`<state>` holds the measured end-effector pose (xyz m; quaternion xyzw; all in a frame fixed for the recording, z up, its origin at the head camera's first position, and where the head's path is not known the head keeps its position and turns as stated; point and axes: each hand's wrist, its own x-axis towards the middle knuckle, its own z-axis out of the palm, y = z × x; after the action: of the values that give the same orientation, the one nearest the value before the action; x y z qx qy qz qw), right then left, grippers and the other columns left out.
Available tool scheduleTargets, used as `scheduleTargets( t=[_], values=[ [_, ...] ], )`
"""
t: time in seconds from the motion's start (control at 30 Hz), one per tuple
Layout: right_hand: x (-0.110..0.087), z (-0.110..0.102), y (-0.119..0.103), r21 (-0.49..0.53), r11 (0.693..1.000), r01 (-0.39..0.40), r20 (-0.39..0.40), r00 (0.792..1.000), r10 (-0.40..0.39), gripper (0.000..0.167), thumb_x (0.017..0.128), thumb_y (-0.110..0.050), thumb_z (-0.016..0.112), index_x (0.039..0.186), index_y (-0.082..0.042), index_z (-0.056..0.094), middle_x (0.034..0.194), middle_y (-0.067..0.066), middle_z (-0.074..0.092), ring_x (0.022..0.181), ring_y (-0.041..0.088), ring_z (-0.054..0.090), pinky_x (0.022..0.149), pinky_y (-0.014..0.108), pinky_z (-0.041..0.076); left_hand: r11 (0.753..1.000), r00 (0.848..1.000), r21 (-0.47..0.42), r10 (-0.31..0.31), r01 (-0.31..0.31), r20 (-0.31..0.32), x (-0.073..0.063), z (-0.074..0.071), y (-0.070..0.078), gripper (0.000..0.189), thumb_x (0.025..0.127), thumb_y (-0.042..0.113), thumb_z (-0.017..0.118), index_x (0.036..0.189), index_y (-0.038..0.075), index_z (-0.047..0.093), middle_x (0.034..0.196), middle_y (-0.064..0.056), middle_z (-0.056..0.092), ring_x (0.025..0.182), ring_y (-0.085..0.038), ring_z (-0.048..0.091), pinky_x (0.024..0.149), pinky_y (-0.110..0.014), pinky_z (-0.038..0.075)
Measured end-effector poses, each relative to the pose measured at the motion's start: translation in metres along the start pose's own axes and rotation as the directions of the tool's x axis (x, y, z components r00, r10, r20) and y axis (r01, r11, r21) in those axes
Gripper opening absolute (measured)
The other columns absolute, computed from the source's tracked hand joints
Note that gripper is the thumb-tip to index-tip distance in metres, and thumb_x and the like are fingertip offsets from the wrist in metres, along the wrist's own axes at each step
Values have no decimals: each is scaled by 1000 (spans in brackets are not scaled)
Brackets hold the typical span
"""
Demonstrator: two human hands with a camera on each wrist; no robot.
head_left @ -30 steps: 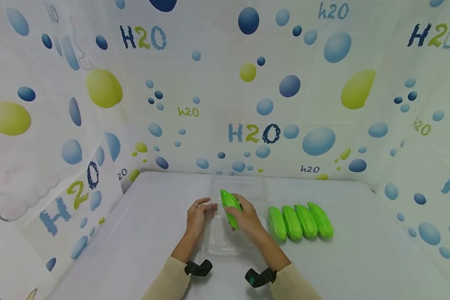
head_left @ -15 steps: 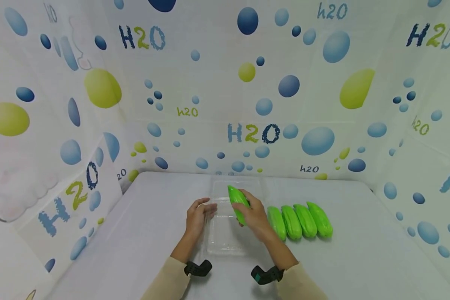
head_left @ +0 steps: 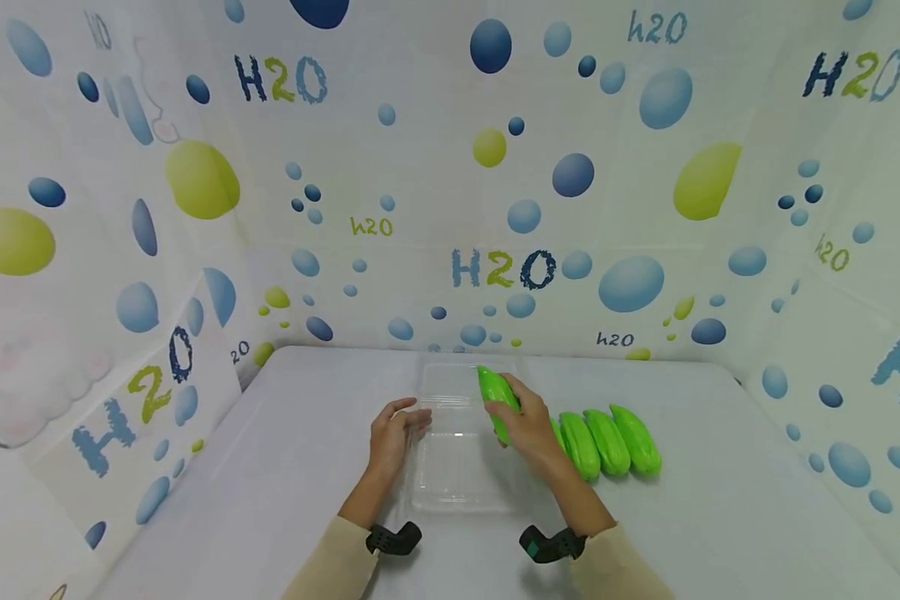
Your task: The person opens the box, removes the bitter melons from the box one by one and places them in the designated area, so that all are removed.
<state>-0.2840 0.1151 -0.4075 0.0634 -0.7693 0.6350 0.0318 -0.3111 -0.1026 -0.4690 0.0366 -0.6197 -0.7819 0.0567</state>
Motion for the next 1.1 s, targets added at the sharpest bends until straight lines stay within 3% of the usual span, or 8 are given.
scheduleTargets(
  t=[0.3, 0.47, 0.63, 0.77, 0.87, 0.93, 1.1],
  values=[
    [1, -12, 9, -118, 991, -58, -98, 994, 46, 56, 98, -22, 62, 151, -21, 46, 103, 14, 57, 72, 21, 55, 57, 31, 53, 1000, 1000, -10, -15, 15, 3, 1, -1, -5, 38, 97, 1, 42, 133, -11, 50, 119, -29, 69, 114, -38, 68, 94, -36, 57],
    [-2, -25, 12, -175, 983, -48, -145, 989, 22, 62, 99, -28, 62, 156, -18, 40, 114, 17, 59, 79, 24, 58, 60, 34, 56, 1000, 1000, -17, -7, 8, 6, 1, -1, -5, 39, 97, 1, 43, 133, -11, 50, 119, -30, 68, 115, -41, 66, 95, -38, 56],
    [0, -38, 11, -181, 981, -71, -185, 982, 37, 72, 100, -34, 61, 161, -13, 28, 153, 17, 45, 115, 31, 57, 66, 31, 58, 1000, 1000, -9, 5, -5, 5, 3, -2, -4, 39, 97, 1, 42, 133, -12, 49, 118, -29, 69, 115, -41, 66, 94, -37, 57],
    [1, -44, 13, -153, 983, -96, -202, 977, 64, 74, 101, -36, 58, 162, -13, 24, 166, 12, 28, 134, 31, 45, 70, 30, 58, 1000, 1000, -7, 7, -7, -3, 4, -2, -4, 39, 97, 0, 42, 133, -12, 49, 116, -28, 71, 115, -42, 66, 93, -37, 57],
    [0, -46, 15, -156, 982, -110, -230, 970, 72, 73, 102, -37, 56, 162, -13, 23, 165, 12, 29, 132, 32, 46, 77, 36, 58, 1000, 1000, -6, 5, -5, -4, 4, -2, -4, 40, 96, 0, 43, 133, -12, 49, 116, -27, 71, 115, -42, 66, 94, -36, 57],
    [0, -48, 17, -170, 979, -110, -258, 964, 63, 71, 102, -36, 55, 162, -12, 25, 163, 13, 32, 134, 32, 46, 91, 43, 55, 1000, 1000, -4, 4, -4, -3, 5, -2, -4, 40, 96, 1, 43, 134, -12, 49, 116, -27, 71, 115, -42, 66, 94, -36, 57],
    [2, -54, 24, -189, 978, -87, -321, 947, 22, 63, 102, -34, 55, 157, -11, 35, 155, 14, 45, 137, 31, 46, 114, 52, 37, 1000, 1000, -3, 6, -6, 0, 5, -2, -5, 39, 97, 1, 43, 133, -12, 49, 116, -27, 70, 113, -39, 68, 92, -35, 58]
  ],
)
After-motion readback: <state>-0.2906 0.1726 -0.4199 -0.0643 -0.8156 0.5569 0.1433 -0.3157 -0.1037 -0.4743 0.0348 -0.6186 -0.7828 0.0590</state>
